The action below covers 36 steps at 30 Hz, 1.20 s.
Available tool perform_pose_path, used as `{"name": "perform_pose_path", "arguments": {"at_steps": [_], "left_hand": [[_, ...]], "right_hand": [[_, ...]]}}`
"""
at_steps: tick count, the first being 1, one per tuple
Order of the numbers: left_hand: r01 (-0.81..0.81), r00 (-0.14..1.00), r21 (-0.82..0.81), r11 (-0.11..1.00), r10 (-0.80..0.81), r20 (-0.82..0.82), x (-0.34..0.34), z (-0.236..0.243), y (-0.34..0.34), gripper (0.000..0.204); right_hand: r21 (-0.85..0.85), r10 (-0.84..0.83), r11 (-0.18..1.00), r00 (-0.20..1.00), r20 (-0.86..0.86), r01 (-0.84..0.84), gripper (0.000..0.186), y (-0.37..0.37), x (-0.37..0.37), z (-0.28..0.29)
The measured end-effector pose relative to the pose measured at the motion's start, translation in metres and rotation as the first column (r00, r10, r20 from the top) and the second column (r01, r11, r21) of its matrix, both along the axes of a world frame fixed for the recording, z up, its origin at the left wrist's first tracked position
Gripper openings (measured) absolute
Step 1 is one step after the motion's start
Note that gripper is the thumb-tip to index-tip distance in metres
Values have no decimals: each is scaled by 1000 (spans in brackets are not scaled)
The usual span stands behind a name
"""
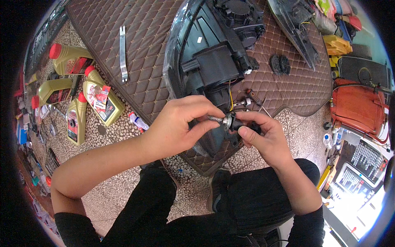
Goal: The person sits on the floor and works on a disassembled car headlight assembly. They connect a small black electrical connector, insert a bulb into the socket, and then place the bulb into the headlight housing. The person handles the headlight assembly and its internal components throughout the clip.
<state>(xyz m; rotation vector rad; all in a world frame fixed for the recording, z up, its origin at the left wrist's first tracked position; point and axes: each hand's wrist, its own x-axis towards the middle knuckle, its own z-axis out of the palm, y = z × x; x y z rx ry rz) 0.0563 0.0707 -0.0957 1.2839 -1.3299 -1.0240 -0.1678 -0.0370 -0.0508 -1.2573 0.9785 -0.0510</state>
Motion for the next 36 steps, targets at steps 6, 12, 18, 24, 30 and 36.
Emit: {"name": "perform_pose_path", "arguments": {"at_steps": [6, 12, 18, 24, 30, 36], "left_hand": [[-22, 1000, 36, 999, 21, 6, 0, 2, -1, 16], [-35, 999, 76, 997, 35, 4, 0, 4, -1, 17], [-61, 998, 93, 994, 61, -1, 2, 1, -2, 19], [-53, 998, 193, 980, 58, -18, 3, 3, -2, 22], [-32, 998, 268, 963, 45, -43, 4, 6, -3, 20], [-12, 997, 281, 960, 34, -73, 3, 5, -4, 19]], "right_hand": [[103, -12, 995, 999, -33, 16, 36, -4, -1, 0], [-8, 15, 1000, 1000, -6, -15, 39, -2, 0, -2], [-181, 87, 979, 995, -40, -92, 35, -3, 0, -8], [-154, 58, 986, 998, 9, -55, 33, -1, 1, -11], [-117, 46, 992, 998, -33, -50, 31, -1, 0, -8], [-59, 13, 998, 1000, -15, -14, 31, 0, -1, -7]]}}
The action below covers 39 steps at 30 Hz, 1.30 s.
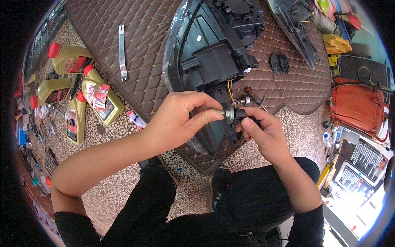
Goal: The person sits on the floor and works on a disassembled car headlight assembly. They connect a small black electrical connector, insert a bulb into the socket, and then place the bulb into the headlight housing. The person handles the headlight assembly and its internal components throughout the clip.
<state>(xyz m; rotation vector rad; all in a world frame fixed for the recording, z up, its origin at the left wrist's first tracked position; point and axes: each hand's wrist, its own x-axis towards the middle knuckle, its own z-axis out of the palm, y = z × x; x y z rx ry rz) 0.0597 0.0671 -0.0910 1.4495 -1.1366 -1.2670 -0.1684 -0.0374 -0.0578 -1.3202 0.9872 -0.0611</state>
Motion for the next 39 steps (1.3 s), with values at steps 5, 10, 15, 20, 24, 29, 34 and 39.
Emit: {"name": "perform_pose_path", "arguments": {"at_steps": [5, 10, 15, 20, 24, 29, 34, 39], "left_hand": [[13, 999, 14, 1000, -13, -43, -1, -2, 1, 18], [7, 993, 47, 999, -1, -117, -1, -5, 2, 17], [-14, 999, -46, 999, 12, -45, -2, -6, 3, 18], [21, 998, -178, 984, -10, 63, -2, -4, 5, 16], [62, 990, -286, 956, -23, 137, -2, -3, 5, 18], [74, 987, -360, 930, -16, 163, -2, 0, 5, 20], [65, 982, -415, 908, 15, 188, -4, 4, 7, 22], [95, 964, -488, 868, 42, 262, -3, 8, 8, 24]], "right_hand": [[11, 6, 1000, 1000, -2, -6, 29, 0, -1, 1], [-111, 55, 992, 999, 0, -54, 27, 1, -1, 2], [-239, 123, 963, 992, -19, -124, 27, 1, -1, 1], [-551, 303, 783, 951, -68, -289, 28, 0, 1, 1], [-648, 313, 707, 947, -72, -283, 30, 3, 2, 3], [-756, 347, 604, 937, -36, -253, 34, 2, 4, 2], [-781, 336, 584, 942, -16, -222, 36, 3, 2, 5], [-764, 338, 604, 941, -14, -228, 38, 3, 1, 8]]}}
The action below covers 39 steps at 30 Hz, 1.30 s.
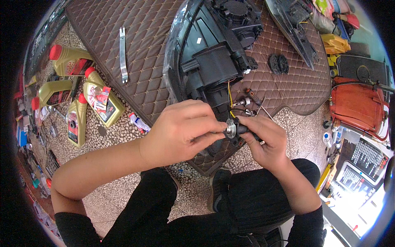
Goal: The person sits on the floor and works on a disassembled car headlight assembly. They connect a small black electrical connector, insert a bulb into the socket, and then place the bulb into the headlight housing. The person handles the headlight assembly and its internal components throughout the clip.
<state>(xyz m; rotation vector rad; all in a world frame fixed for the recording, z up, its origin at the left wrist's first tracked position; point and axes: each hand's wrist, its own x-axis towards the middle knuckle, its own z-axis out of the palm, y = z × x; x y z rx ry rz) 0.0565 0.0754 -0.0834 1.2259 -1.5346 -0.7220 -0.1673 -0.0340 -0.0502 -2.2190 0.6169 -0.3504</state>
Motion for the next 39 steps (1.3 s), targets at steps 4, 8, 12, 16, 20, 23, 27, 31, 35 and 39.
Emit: {"name": "perform_pose_path", "arguments": {"at_steps": [4, 8, 12, 16, 20, 23, 27, 31, 35, 39], "left_hand": [[-9, 998, -95, 995, 14, 55, -2, 2, 1, 23], [-1, 997, -137, 991, 12, 75, -3, 2, 4, 19], [18, 996, -165, 986, -3, 91, -3, 0, 5, 17], [9, 997, -159, 987, 4, 81, -4, -1, 5, 17], [6, 997, -147, 989, 4, 71, -3, -1, 4, 17], [-2, 997, -124, 992, 11, 73, -3, -1, 4, 18], [-19, 997, -47, 999, 23, 79, -5, -2, 5, 23], [3, 990, 73, 997, -13, 142, -7, -2, 6, 23], [75, 955, 74, 994, -93, 283, -7, -4, 7, 21], [105, 941, 79, 991, -125, 314, -8, -7, 8, 22]], "right_hand": [[124, -37, 992, 999, -16, 39, 42, 0, 0, 4], [399, -132, 900, 983, -129, 174, 39, 3, -2, 10], [470, -129, 869, 988, -89, 156, 35, 4, -3, 10], [441, -93, 893, 996, -13, 89, 34, 2, -3, 6], [440, -102, 893, 995, -11, 96, 34, 2, -3, 7], [429, -100, 898, 995, -27, 102, 36, 4, -1, 8], [387, -95, 915, 993, -70, 115, 38, 6, 1, 9], [362, -63, 928, 995, -73, 86, 35, 6, 2, 7], [327, -34, 943, 996, -88, 62, 33, 6, 1, 6], [316, -17, 948, 995, -99, 47, 33, 7, 1, 5]]}}
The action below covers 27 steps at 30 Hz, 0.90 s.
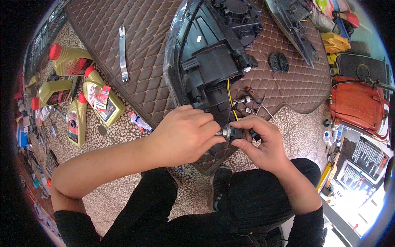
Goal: The person sits on the floor and works on a disassembled car headlight assembly. They connect a small black electrical connector, insert a bulb into the socket, and then place the bulb into the headlight housing. The person handles the headlight assembly and its internal components throughout the clip.
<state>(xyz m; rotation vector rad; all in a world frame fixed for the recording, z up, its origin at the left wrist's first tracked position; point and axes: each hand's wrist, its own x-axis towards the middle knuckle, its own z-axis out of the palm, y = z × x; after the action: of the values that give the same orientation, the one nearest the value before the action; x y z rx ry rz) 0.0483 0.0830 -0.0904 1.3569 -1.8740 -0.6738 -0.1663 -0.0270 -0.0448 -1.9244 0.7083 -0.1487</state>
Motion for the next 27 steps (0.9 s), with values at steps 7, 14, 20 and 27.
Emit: {"name": "perform_pose_path", "arguments": {"at_steps": [7, 14, 20, 27], "left_hand": [[47, 998, 36, 998, -45, -49, 3, 1, 0, 20], [-9, 997, 75, 997, 14, -78, 1, 3, 1, 19], [-32, 997, 77, 996, 37, -66, -1, 5, -1, 23], [-16, 996, 25, 1000, 18, -88, 0, 3, -1, 22]], "right_hand": [[-28, 22, 999, 999, -27, -23, 32, -1, 1, 5], [-68, -25, 997, 998, -55, 21, 33, 3, 3, 5], [-52, -50, 998, 995, -83, 46, 35, 4, 4, 6], [-34, -19, 999, 1000, -23, 18, 31, 1, 1, 4]]}}
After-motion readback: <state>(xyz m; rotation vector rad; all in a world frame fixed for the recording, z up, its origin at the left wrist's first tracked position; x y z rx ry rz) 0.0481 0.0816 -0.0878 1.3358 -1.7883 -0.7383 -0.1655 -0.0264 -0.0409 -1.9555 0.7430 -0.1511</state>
